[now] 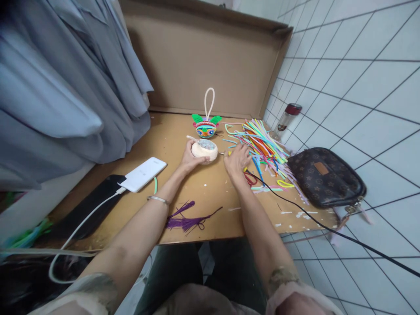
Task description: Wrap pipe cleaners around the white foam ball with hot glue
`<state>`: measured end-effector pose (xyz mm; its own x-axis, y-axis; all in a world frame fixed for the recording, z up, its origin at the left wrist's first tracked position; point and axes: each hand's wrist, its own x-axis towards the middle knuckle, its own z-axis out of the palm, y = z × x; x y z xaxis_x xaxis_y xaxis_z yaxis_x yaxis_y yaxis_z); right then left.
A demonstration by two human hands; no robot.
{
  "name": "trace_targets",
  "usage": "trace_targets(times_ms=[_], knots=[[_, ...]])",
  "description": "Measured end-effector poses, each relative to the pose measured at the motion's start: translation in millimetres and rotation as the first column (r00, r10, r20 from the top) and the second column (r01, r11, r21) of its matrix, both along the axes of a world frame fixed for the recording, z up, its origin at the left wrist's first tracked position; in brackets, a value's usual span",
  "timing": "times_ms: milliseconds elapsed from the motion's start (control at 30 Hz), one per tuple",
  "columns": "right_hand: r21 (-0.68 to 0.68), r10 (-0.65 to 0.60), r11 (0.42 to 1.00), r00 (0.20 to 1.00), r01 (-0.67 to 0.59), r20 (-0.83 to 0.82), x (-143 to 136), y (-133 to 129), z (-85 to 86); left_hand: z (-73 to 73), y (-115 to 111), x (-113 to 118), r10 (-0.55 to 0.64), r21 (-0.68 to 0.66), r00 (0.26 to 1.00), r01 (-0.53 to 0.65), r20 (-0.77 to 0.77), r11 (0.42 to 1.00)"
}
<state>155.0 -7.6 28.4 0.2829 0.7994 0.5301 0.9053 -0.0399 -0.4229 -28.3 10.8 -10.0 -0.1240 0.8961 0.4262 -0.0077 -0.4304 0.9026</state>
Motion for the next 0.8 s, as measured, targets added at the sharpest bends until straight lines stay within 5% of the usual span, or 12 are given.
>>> trace_targets(times_ms=[200,367,600,800], knots=[[-0.352,-0.121,0.92,0.979,0.174,0.167,23,-6,3.3,0.9,0,2,-0.005,-0.008,1.0,0.005,0.019,1.0],[-0.421,-0.143,0.892,0.986,0.164,0.08,25,-1,6.0,0.7,1,2,-0.013,-0.025,0.999,0.014,0.042,1.0],[-0.084,-0.17,0.984,0.96,0.154,-0.223,39,-2,5.7,5.2,0,0,-0.114,0.0,0.993,0.114,0.007,0.994],[0.174,-0.027,0.982,0.958,0.08,-0.287,29,-4,8.7,12.3,-7,4,-0.154,0.024,0.988,0.154,-0.015,0.988]])
